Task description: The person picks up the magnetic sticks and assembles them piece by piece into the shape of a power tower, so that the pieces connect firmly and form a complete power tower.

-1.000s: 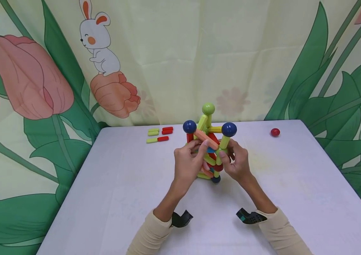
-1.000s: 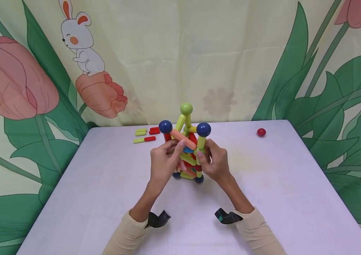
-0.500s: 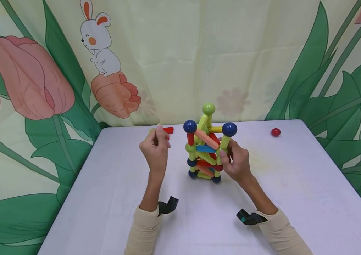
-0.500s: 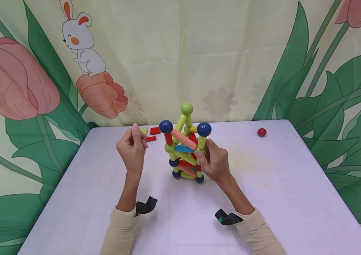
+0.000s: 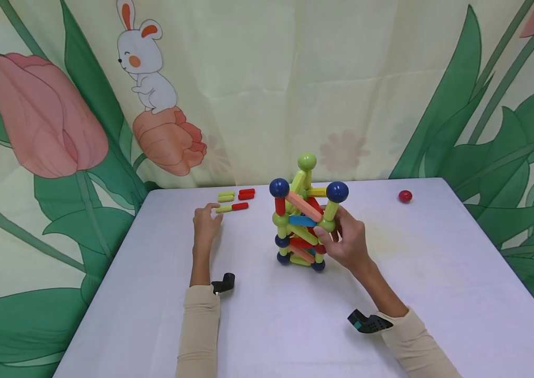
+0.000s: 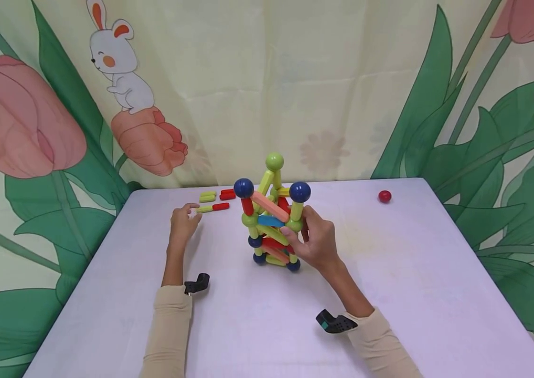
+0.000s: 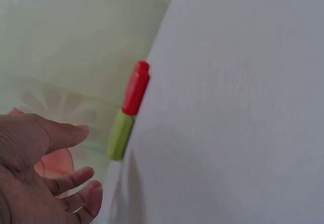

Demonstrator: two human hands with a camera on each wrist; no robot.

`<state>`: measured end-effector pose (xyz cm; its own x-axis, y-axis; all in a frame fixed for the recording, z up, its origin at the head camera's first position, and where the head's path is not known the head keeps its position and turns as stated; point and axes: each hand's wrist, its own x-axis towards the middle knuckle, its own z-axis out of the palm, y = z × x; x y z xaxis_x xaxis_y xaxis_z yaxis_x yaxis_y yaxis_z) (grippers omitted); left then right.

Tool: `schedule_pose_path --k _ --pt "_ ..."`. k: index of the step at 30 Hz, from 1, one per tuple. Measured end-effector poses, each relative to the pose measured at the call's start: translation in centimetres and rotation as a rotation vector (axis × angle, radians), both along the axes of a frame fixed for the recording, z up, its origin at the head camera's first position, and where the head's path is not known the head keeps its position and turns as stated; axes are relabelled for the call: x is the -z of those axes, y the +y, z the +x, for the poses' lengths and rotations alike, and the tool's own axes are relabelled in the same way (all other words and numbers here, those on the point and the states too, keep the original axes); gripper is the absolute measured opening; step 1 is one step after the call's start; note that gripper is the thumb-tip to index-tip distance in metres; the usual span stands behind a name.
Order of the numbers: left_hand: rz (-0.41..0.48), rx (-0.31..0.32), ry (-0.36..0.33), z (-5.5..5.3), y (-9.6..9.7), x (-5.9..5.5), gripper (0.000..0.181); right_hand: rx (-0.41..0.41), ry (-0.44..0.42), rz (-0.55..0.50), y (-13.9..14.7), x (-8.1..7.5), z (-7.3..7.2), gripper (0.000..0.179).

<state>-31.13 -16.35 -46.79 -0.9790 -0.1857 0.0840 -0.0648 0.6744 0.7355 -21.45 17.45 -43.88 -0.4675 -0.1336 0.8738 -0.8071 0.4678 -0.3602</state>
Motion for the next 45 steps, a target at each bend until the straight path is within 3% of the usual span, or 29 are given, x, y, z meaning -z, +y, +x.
schedule_pose_path --k 6,10,15,19,22,27,32,34,37,40,45 --pt "-0.141 0.112 -0.11 -2.2 -1.5 1.3 0.051 -0.027 0.005 -0.029 -0.1 -0.3 -0.1 0.051" --pt "-0.213 0.199 -0.121 -3.5 -0.7 1.4 0.05 -0.033 0.01 -0.049 0.0 -0.4 -0.1 0.048" --pt "-0.382 0.263 -0.081 -4.9 0.7 1.6 0.041 -0.044 0.005 -0.06 0.0 -0.2 -0.2 0.044" --pt "-0.481 0.242 -0.033 -5.0 1.3 1.7 0.033 -0.061 -0.003 -0.061 -0.3 -0.1 -0.1 0.041" --pt "-0.503 0.24 0.002 -5.1 1.3 1.8 0.029 -0.065 -0.004 -0.061 -0.3 -0.1 -0.1 0.04" --pt "-0.494 0.248 0.014 -5.2 1.1 1.9 0.031 -0.057 -0.009 -0.059 -0.3 0.0 -0.1 0.042" --pt "-0.481 0.168 0.028 -5.0 0.7 1.6 0.026 -0.055 -0.031 -0.059 -0.3 0.1 0.0 0.04" --pt "-0.417 0.124 0.074 -4.9 0.5 1.1 0.024 -0.059 -0.034 -0.059 -0.4 0.2 0.0 0.039" --pt "-0.196 0.069 0.167 -4.5 0.4 -0.5 0.023 -0.063 -0.032 -0.059 -0.4 0.3 -0.1 0.04" --pt "0.137 0.047 0.207 -3.7 1.0 -3.1 0.026 -0.068 -0.025 -0.06 -0.4 0.3 -0.2 0.042" --pt "0.755 0.132 0.115 -1.4 2.7 -7.8 0.037 -0.07 -0.025 -0.056 -0.4 0.5 -0.3 0.046"
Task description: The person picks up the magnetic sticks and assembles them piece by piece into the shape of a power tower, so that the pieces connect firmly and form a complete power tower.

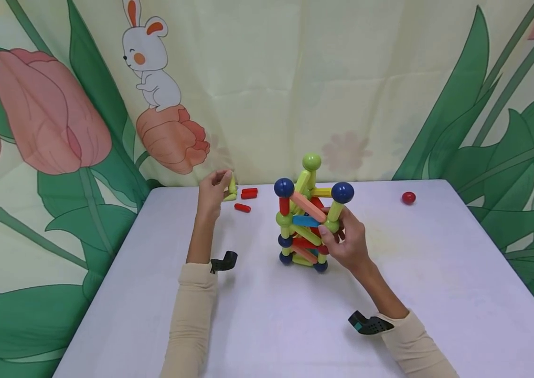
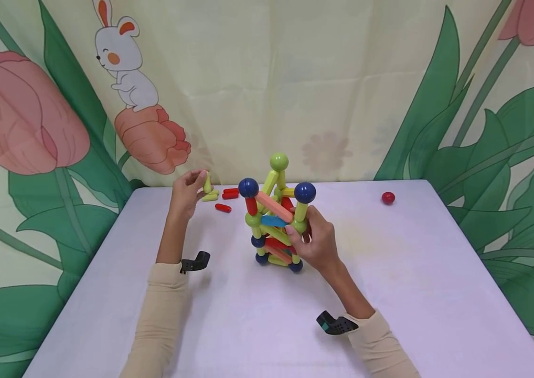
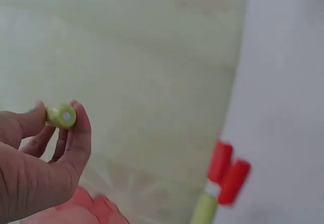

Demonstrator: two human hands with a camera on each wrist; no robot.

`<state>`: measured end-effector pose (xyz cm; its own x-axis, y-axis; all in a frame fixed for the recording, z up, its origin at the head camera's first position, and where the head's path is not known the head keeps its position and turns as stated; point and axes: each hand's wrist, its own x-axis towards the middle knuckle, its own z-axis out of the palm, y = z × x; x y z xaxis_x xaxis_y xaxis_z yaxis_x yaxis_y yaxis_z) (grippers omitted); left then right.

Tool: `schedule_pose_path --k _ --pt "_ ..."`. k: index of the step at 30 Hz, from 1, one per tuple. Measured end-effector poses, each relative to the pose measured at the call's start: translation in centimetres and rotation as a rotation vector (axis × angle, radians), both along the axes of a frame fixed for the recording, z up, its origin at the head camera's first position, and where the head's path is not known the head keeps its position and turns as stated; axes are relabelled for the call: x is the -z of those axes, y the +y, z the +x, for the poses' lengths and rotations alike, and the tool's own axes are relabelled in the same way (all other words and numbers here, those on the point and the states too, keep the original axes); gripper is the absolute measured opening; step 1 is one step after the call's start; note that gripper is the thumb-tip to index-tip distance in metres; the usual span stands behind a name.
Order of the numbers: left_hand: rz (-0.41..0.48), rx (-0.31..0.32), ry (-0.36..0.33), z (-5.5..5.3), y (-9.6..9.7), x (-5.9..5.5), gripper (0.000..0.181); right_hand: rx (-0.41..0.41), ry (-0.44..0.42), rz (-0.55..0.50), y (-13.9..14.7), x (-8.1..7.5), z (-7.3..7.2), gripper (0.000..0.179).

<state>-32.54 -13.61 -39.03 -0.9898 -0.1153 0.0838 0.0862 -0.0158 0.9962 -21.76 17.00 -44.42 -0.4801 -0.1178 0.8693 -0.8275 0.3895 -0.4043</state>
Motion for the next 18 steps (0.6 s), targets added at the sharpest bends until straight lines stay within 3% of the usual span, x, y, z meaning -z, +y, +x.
schedule_pose_path --k 3,6,12,18 --pt "0.282 0.117 -0.018 1.4 1.4 -2.2 0.04 -0.005 -0.005 -0.001 0.0 0.0 0.0 0.046" --pt "0.415 0.204 0.001 3.0 3.1 -4.2 0.035 -0.012 -0.009 -0.001 0.1 0.0 0.0 0.045" --pt "0.47 0.34 0.095 5.0 6.8 -7.2 0.013 -0.009 -0.01 -0.006 0.3 0.1 0.0 0.043" --pt "0.413 0.377 0.136 5.6 8.8 -8.0 0.009 -0.023 -0.018 -0.002 0.3 0.0 0.1 0.043"
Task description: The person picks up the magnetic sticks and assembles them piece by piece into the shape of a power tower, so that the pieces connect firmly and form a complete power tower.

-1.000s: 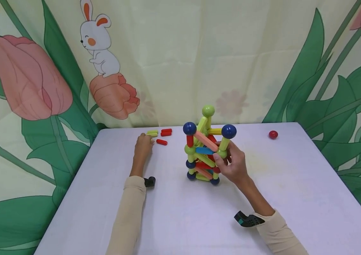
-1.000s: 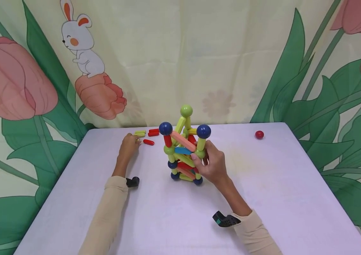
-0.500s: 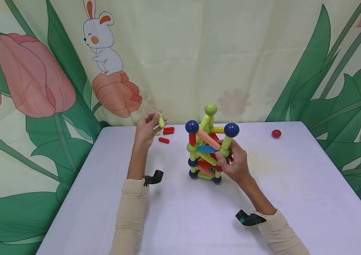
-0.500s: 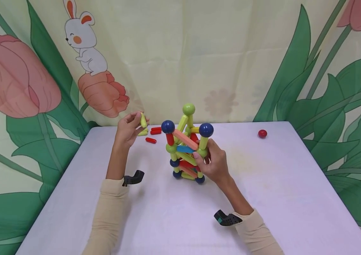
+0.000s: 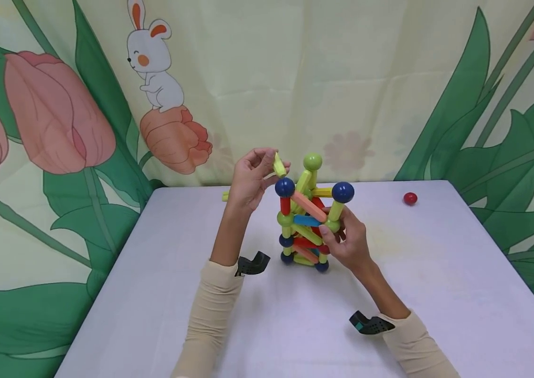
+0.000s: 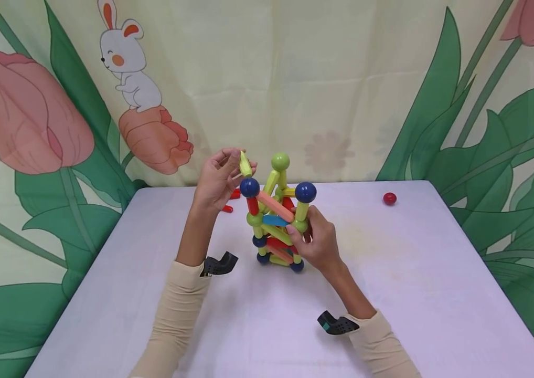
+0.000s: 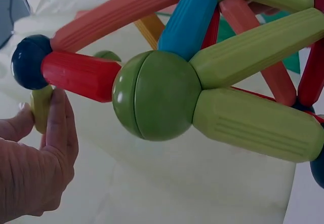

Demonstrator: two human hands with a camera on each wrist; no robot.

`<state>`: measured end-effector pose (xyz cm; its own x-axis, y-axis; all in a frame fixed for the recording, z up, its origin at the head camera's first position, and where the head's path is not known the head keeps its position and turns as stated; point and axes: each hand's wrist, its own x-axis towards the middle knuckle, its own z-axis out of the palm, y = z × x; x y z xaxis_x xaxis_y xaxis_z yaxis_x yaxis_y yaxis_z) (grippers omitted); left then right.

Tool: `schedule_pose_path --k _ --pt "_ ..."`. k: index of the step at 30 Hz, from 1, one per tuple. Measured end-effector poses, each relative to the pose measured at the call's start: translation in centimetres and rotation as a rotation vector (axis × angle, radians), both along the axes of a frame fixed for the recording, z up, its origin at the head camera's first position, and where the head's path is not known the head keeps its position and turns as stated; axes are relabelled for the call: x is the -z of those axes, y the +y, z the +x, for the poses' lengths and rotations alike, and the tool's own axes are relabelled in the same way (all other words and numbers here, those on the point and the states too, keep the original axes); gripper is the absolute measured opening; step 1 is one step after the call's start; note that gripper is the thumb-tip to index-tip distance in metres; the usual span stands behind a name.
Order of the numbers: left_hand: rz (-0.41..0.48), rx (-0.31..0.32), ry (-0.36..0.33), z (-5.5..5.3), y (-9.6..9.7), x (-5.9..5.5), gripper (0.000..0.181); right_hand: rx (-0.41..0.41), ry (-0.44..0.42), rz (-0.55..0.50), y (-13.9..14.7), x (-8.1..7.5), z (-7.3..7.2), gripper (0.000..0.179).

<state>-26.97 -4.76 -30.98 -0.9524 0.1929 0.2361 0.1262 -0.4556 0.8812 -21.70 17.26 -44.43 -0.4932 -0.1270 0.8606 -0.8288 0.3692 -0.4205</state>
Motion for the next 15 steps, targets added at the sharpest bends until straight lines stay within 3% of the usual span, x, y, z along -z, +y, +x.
schedule_pose_path --k 8,15 --pt "-0.197 -0.01 0.055 0.5 0.2 -0.2 0.017 0.003 -0.004 -0.006 -0.1 0.1 0.1 0.043" --pt "-0.618 -0.205 0.171 2.8 0.5 -1.1 0.042 0.013 -0.011 -0.001 -0.1 -0.1 0.2 0.042"
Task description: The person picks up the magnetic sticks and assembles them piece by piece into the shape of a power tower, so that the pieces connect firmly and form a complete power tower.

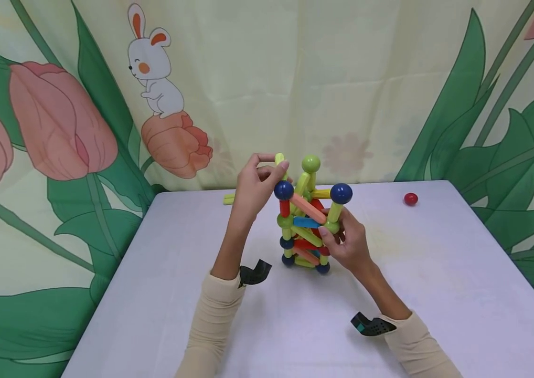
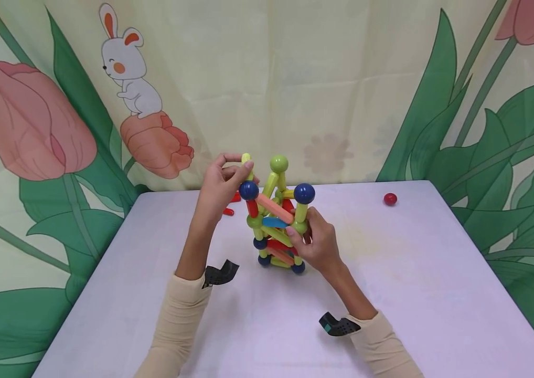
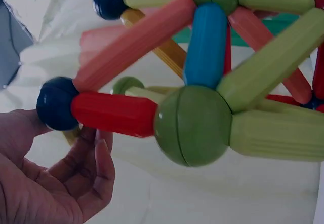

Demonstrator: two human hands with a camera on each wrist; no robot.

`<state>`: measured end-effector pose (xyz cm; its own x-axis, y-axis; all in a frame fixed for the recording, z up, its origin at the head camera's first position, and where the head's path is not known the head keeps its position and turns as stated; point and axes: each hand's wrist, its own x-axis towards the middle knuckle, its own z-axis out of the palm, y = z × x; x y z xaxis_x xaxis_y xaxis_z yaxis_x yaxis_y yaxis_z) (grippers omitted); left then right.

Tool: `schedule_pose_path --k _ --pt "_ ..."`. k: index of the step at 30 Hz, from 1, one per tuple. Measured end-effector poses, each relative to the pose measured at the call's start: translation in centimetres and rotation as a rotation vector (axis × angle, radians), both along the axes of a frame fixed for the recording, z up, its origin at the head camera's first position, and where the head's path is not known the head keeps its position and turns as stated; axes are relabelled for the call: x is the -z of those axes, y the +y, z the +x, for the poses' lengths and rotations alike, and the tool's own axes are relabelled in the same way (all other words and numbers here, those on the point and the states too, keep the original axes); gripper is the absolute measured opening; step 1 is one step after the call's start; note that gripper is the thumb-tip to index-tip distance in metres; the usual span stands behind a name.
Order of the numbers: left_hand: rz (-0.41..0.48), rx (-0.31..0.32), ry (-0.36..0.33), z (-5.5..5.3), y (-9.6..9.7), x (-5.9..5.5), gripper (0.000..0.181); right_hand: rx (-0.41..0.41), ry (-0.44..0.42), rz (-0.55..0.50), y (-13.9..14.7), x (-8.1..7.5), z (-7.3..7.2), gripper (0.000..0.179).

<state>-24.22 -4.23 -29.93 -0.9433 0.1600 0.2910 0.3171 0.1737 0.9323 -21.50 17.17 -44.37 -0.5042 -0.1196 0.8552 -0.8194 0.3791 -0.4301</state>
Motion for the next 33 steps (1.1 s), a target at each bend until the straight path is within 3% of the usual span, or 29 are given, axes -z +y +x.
schedule_pose_path --k 3,8,21,33 --pt "-0.127 -0.058 0.062 1.0 0.5 -0.5 0.042 -0.001 -0.002 -0.001 0.1 0.0 0.0 0.042" --pt "-0.236 -0.068 0.14 1.5 1.4 -1.1 0.035 0.002 0.007 -0.002 0.2 0.0 -0.1 0.043" --pt "-0.514 -0.092 0.131 2.1 2.7 -2.0 0.029 0.023 -0.001 0.015 0.3 0.4 0.1 0.045" --pt "-0.586 -0.148 0.146 2.6 3.2 -2.0 0.028 0.033 -0.003 0.038 0.2 0.0 0.3 0.048"
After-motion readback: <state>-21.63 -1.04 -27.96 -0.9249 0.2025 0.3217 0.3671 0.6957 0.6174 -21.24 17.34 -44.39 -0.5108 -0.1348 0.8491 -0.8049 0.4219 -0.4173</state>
